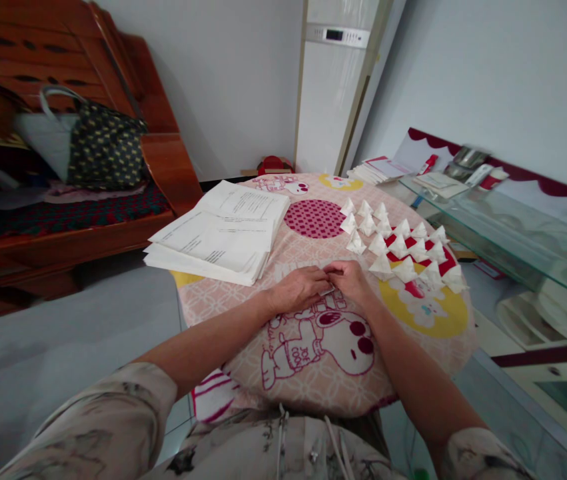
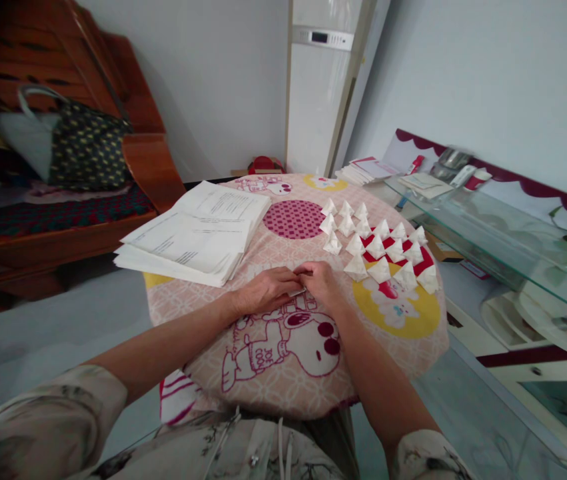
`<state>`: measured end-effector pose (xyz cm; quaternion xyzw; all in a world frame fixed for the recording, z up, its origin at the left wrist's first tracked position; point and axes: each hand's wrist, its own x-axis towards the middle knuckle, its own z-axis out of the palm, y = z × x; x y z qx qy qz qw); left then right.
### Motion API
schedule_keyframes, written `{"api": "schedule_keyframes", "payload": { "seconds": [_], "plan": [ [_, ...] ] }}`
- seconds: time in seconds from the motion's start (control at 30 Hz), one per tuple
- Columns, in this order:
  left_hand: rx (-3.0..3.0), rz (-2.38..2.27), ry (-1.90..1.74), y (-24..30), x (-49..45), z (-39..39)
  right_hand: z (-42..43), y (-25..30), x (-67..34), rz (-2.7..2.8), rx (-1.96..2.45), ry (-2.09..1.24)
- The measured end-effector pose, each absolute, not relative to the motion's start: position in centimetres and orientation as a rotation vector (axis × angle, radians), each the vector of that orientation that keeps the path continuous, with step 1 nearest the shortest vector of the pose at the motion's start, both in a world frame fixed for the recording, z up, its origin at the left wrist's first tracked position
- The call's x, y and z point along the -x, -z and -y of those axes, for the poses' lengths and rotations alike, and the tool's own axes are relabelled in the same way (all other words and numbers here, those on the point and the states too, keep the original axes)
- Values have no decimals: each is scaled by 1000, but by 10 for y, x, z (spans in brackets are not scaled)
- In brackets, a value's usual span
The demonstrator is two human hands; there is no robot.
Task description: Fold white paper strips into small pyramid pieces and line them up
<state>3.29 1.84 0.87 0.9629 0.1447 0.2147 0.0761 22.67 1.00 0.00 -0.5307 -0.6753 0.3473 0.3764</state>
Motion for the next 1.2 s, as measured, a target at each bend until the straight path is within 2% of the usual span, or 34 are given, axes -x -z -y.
{"api": "schedule_keyframes", "payload": {
  "seconds": [0.2, 0.47, 0.73, 1.2],
  "plan": [
    [-2810, -511, -585, -1, -30, -16, -2, -7, -228, 1877, 1398, -576],
    [-2621, -694, -611, -5, -25, -16, 19, -11, -233, 2128, 1358, -598],
    [-2668, -647, -619, 4, -23, -20, 26, -1, -228, 2329, 1318, -374],
    [-2375, -855, -632, -3, -21, -39, 18, -8, -232, 2031, 1448, -526]
  ]
}}
